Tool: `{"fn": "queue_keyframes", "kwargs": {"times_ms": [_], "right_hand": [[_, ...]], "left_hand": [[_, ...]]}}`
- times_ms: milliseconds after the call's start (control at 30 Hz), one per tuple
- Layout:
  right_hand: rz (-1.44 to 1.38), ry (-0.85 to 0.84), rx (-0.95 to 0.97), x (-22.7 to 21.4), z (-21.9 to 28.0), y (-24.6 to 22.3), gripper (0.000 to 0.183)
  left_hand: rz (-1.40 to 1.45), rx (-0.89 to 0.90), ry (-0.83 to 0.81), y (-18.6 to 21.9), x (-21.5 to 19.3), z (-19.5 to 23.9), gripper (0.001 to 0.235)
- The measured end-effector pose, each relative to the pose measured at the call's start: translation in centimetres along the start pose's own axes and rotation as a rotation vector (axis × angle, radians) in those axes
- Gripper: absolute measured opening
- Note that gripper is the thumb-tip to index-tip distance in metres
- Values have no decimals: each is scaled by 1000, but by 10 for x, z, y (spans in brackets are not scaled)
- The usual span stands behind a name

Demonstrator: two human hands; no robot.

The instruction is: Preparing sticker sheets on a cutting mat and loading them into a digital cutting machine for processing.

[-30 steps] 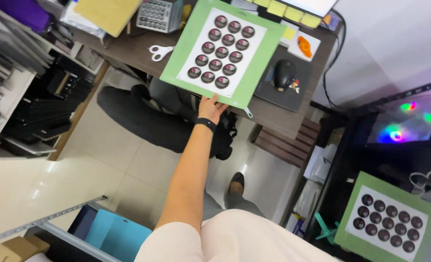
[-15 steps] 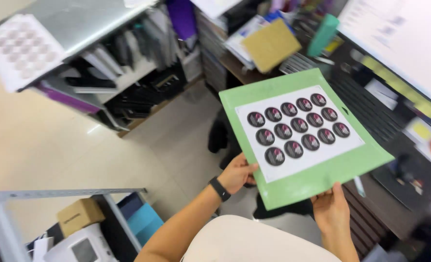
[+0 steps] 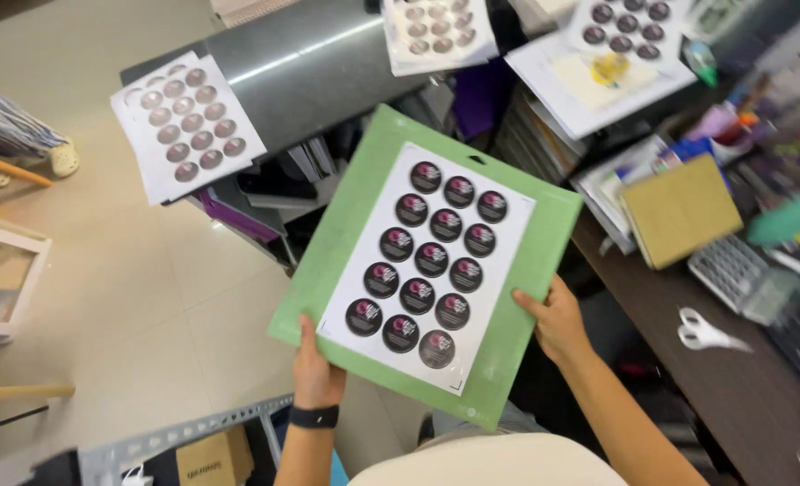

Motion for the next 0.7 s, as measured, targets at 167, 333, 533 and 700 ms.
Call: {"fn": "queue_keyframes", "kwargs": {"times_ms": [167,333,533,700], "right_hand": [[555,-54,-394,89,-181,-20,90],[900,-502,-694,240,-195,-112,64],[257,-1077,-468,349,-210,-166,135],[-199,-968,-653,345,-313,-126,127]], "left_hand": [[46,257,52,90,59,-71,68],[-3,378,278,156,98,-130,80],[-751,1160,-279,242,252,-150,49],[-871,1392,-614,251,350,-162,27]]}}
Point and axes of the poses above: each hand's wrist, its own z-axis away from the middle knuckle, its own x-axis out of the palm, y = z × x, the point moved 6 cm from there along -z, towards the middle knuckle, and after that the axes turned 2 degrees about x, right-handed, at the moved point
